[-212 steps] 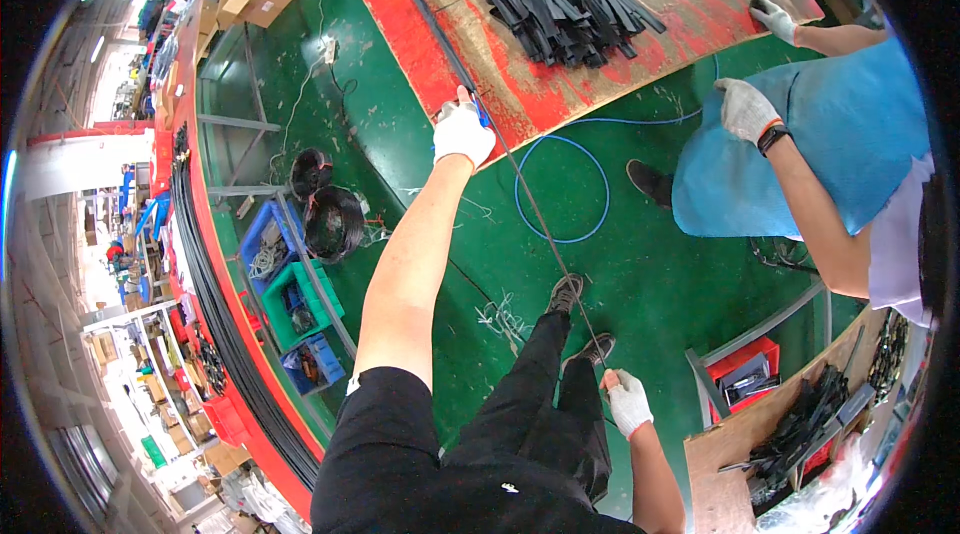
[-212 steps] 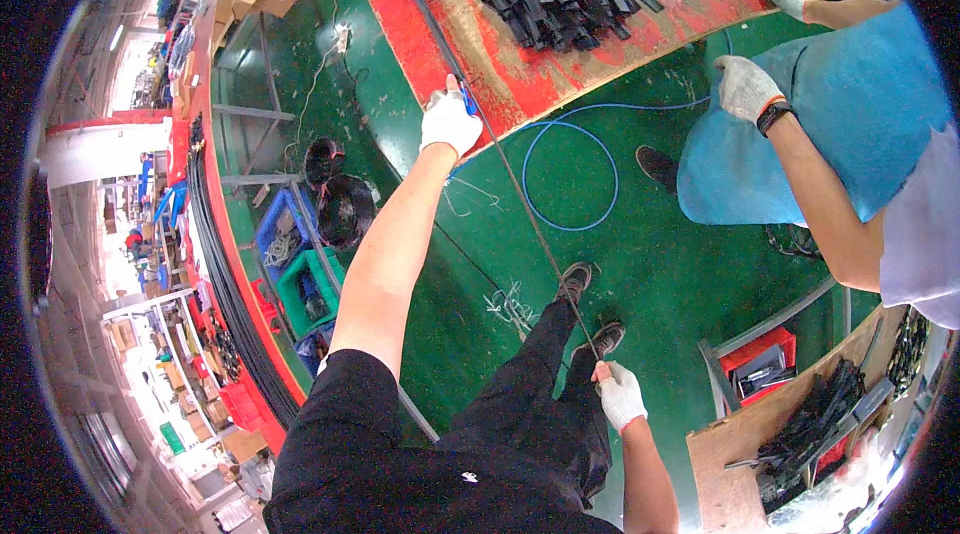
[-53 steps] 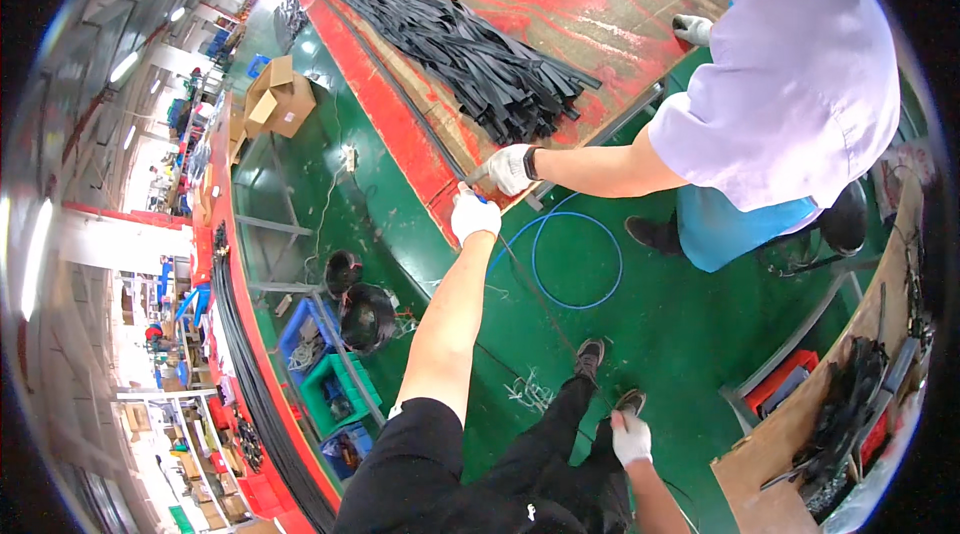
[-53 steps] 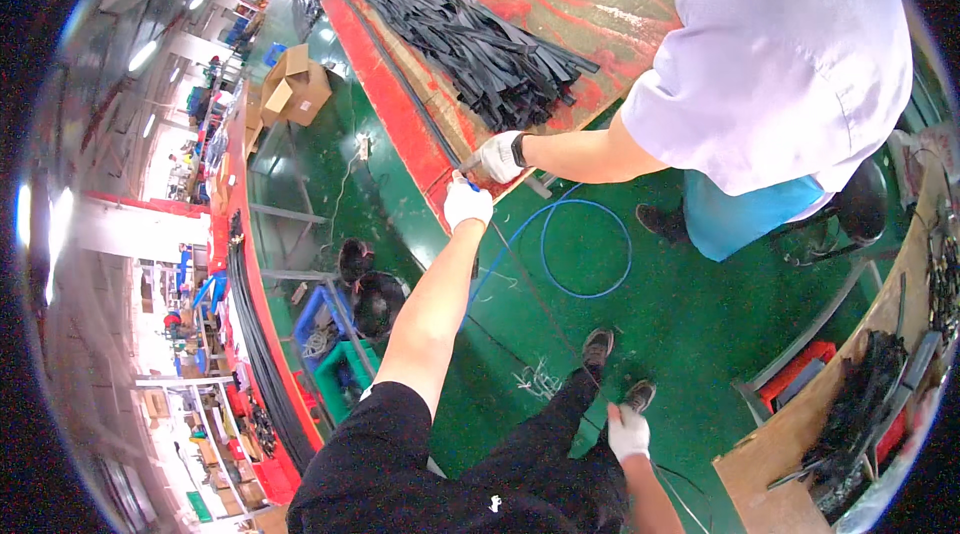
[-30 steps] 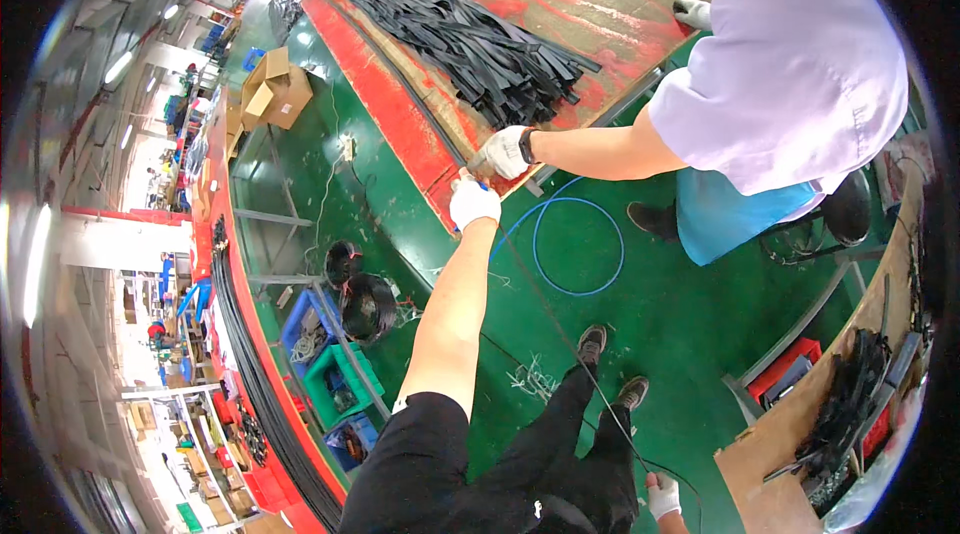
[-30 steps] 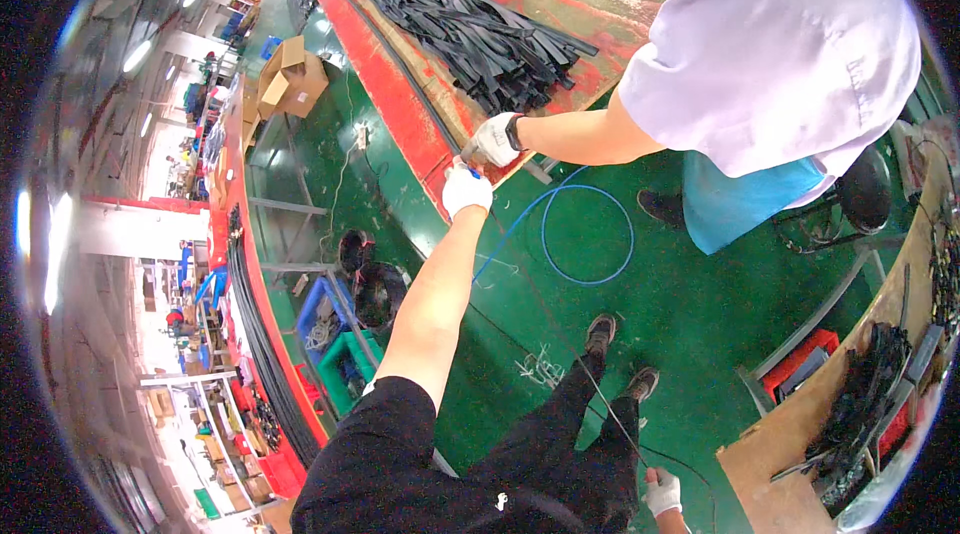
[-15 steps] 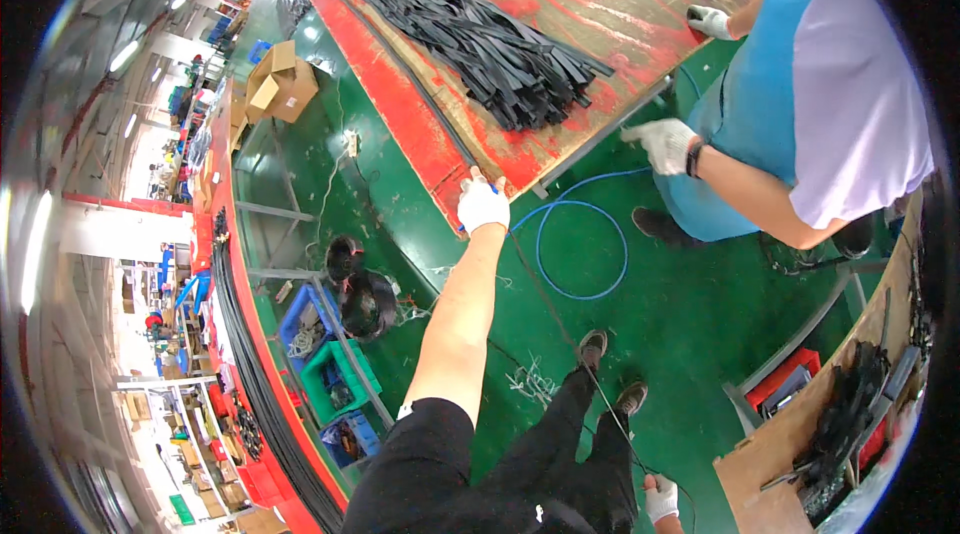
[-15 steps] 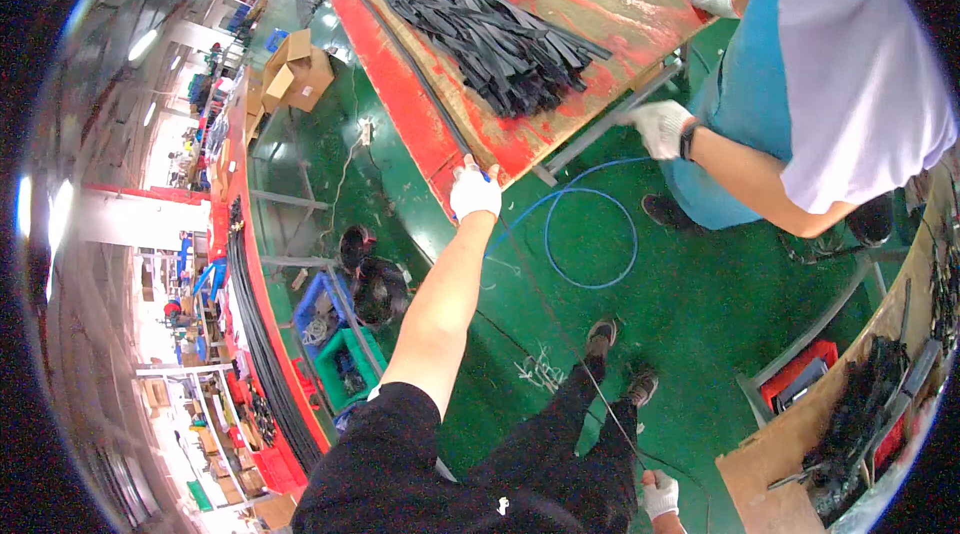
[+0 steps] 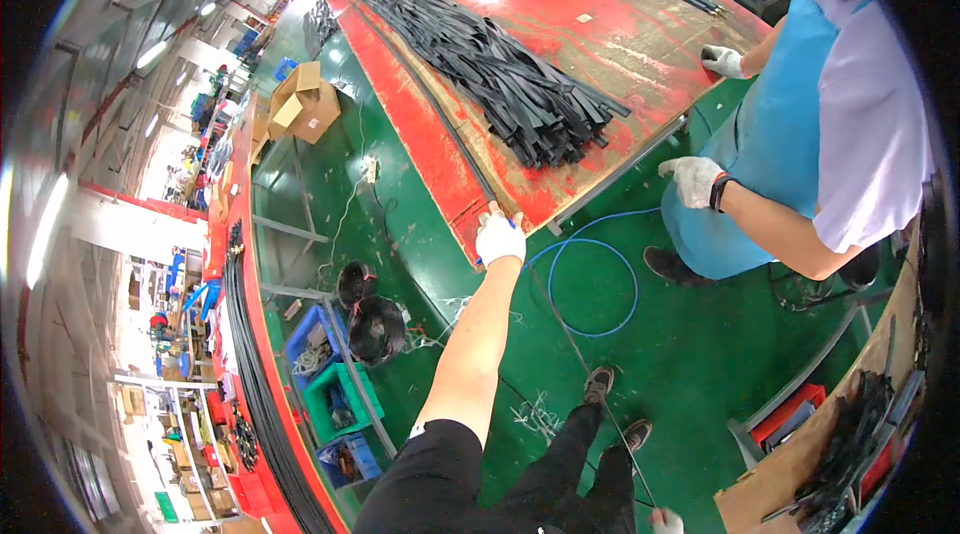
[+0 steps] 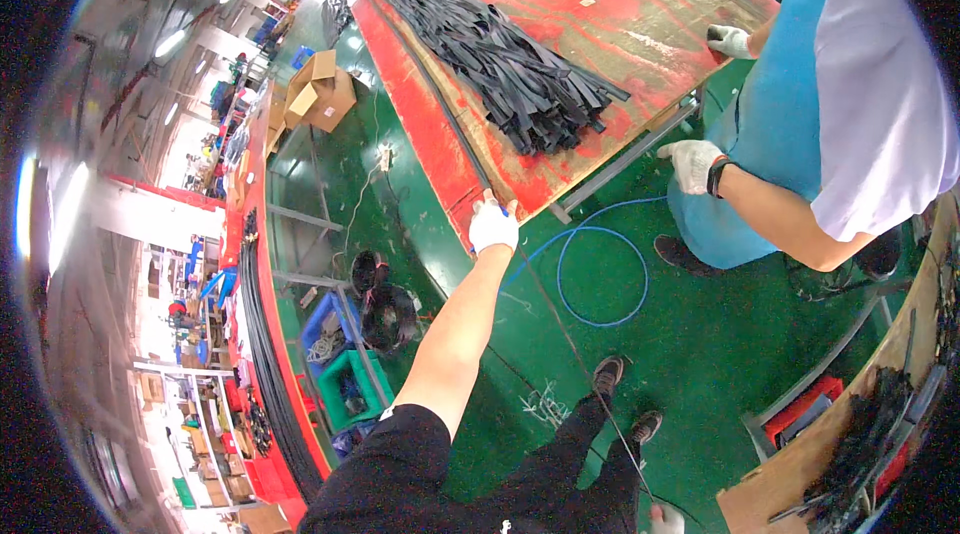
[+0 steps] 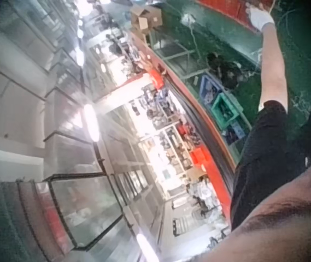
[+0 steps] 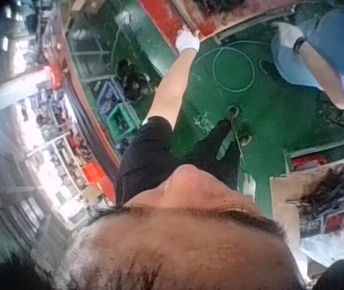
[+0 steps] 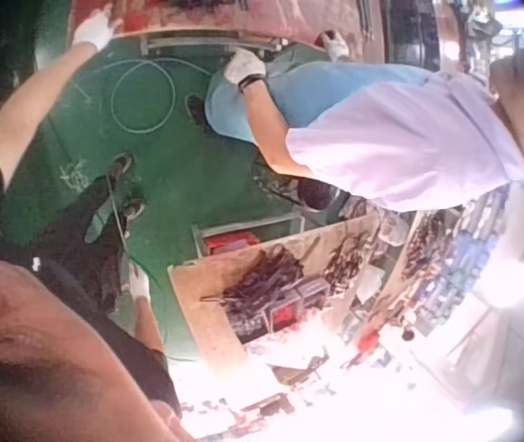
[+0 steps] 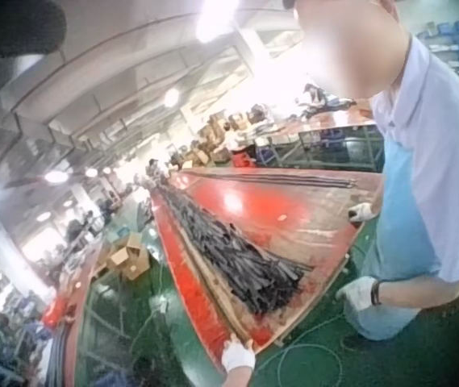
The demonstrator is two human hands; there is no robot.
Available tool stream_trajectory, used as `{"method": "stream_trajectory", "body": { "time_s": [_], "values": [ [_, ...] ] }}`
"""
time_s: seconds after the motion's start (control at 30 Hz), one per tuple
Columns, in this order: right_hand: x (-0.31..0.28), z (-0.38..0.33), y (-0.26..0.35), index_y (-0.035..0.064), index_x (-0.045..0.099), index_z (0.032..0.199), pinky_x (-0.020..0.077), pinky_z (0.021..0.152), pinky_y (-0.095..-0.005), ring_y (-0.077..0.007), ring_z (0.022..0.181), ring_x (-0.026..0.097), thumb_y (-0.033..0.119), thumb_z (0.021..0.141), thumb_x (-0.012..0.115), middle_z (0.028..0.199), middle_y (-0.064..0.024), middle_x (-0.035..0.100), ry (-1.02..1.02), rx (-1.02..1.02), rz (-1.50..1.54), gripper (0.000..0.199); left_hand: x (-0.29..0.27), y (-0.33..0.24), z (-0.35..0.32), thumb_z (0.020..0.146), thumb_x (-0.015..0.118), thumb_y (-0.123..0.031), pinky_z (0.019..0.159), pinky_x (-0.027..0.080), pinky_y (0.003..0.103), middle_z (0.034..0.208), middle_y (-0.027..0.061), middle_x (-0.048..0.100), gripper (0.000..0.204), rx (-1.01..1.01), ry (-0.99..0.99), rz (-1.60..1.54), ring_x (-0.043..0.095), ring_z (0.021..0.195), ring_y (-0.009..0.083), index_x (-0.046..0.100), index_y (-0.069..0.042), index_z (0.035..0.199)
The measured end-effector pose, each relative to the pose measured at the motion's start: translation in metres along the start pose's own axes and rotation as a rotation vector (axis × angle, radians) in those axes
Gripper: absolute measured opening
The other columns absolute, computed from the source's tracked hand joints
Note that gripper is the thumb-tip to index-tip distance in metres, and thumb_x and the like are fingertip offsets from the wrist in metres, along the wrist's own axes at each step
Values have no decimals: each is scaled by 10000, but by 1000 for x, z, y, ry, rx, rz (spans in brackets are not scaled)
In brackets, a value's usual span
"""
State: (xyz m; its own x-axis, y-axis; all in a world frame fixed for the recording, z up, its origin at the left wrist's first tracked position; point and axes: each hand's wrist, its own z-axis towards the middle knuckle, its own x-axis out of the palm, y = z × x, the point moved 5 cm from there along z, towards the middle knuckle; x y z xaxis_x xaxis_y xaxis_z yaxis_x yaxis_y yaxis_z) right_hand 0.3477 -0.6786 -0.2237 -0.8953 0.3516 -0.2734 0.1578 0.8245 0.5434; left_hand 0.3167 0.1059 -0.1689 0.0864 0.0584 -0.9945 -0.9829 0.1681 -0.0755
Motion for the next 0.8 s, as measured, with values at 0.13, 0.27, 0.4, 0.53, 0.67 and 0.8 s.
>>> {"method": "stream_trajectory", "body": {
  "time_s": [0.13,0.27,0.4,0.53,0.67,0.8],
  "values": [
    [-20,-15,-89,-33,712,1147,510,713,-387,-168,777,500,257,1075,649,867,-146,682,-80,64,41,305,-5,2,-2,1025,617,-511,947,578,498,1299,262,630,680,-3,27,-49,693,1115,439,506,-33,1495],
    [-13,36,-12,-25,725,1218,531,935,-412,-259,1034,679,257,1073,638,1136,-238,756,-31,1,-164,329,-5,-1,-1,1020,624,-509,943,581,501,1293,259,632,675,0,31,-53,694,1109,441,512,-31,1483],
    [41,97,153,21,736,976,550,766,-483,-455,835,717,435,1032,580,863,-266,719,-158,-302,-121,446,-7,0,-3,1018,627,-513,942,581,501,1288,255,635,685,-5,32,-50,695,1109,438,510,-35,1495],
    [92,134,239,47,751,1123,552,855,-455,-430,958,719,400,1055,583,990,-255,747,-71,-339,7,397,-9,-3,-3,1015,631,-518,941,581,499,1285,252,637,691,-7,2,-50,696,1111,434,514,-41,1502],
    [76,100,175,23,746,1110,554,880,-461,-454,993,721,419,1042,579,1013,-273,744,3,-224,-69,436,-10,0,-2,1015,631,-517,939,581,499,1282,249,640,688,-3,4,-54,697,1111,431,516,-43,1499],
    [26,-9,53,-31,704,1277,504,1036,-440,-385,1189,692,347,1077,622,1253,-263,735,44,20,7,436,-8,0,-3,1015,634,-509,933,584,495,1277,248,645,677,-6,27,-59,701,1102,427,521,-39,1489]
  ]
}}
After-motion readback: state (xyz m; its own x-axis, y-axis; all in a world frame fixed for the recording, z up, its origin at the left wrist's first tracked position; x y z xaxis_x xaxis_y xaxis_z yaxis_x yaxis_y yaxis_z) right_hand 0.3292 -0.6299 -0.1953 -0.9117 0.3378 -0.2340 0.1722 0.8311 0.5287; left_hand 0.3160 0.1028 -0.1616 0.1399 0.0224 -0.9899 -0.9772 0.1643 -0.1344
